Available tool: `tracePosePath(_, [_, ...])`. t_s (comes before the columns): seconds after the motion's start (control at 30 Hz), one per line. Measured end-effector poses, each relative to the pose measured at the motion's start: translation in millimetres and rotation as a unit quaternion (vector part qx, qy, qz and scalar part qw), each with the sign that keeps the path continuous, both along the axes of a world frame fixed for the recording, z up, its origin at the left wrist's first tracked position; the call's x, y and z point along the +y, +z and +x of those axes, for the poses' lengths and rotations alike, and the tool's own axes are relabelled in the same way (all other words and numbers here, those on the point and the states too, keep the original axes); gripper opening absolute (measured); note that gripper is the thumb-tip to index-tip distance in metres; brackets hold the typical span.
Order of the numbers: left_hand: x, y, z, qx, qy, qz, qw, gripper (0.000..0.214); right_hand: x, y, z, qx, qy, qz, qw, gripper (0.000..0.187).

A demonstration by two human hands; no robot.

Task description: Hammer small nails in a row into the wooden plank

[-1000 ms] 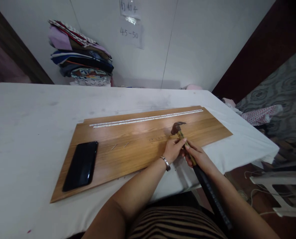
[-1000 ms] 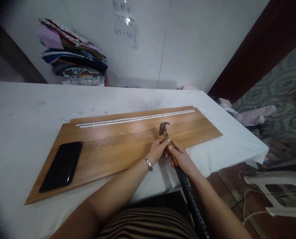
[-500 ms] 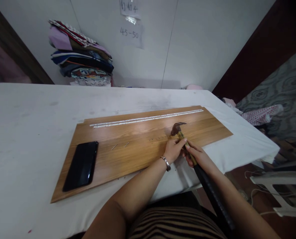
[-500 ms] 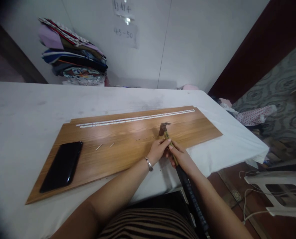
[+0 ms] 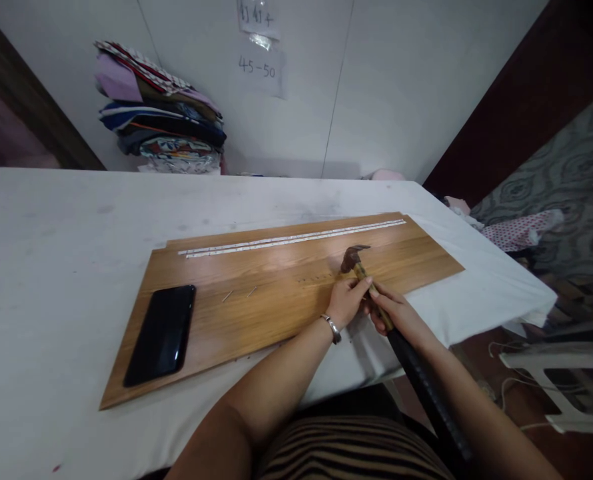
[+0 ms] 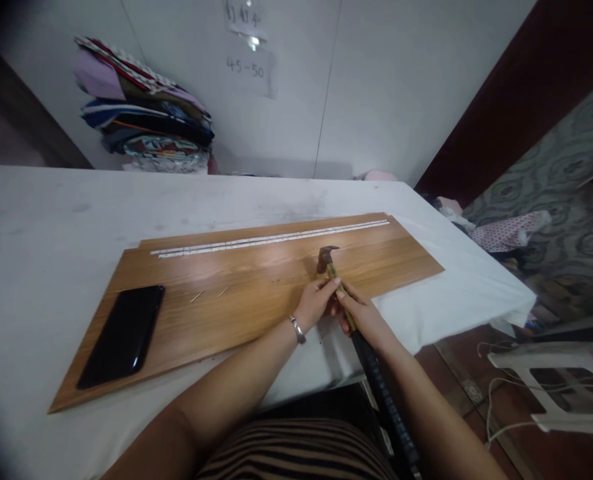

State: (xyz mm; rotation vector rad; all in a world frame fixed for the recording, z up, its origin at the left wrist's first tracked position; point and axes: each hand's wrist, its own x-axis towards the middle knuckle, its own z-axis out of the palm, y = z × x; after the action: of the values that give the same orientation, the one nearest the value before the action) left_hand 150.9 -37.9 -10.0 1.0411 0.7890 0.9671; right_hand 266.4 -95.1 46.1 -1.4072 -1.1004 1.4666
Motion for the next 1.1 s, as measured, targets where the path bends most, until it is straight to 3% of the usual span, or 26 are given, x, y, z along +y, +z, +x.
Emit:
tracePosePath(0.57, [-0.6,0.6,0.6,0.000,-0.001,0.006,1.000,0.056,-0.8,0.9,-1.9,-0.014,-0.012,0.006,1.000,0.062])
tracePosePath(1.1, [-0.2,-2.4,0.7,0.010,0.002,0.010,1.000,0.055,-0.4,-0.1,1.1,0.004,0.002,0.002,1.000,0.054])
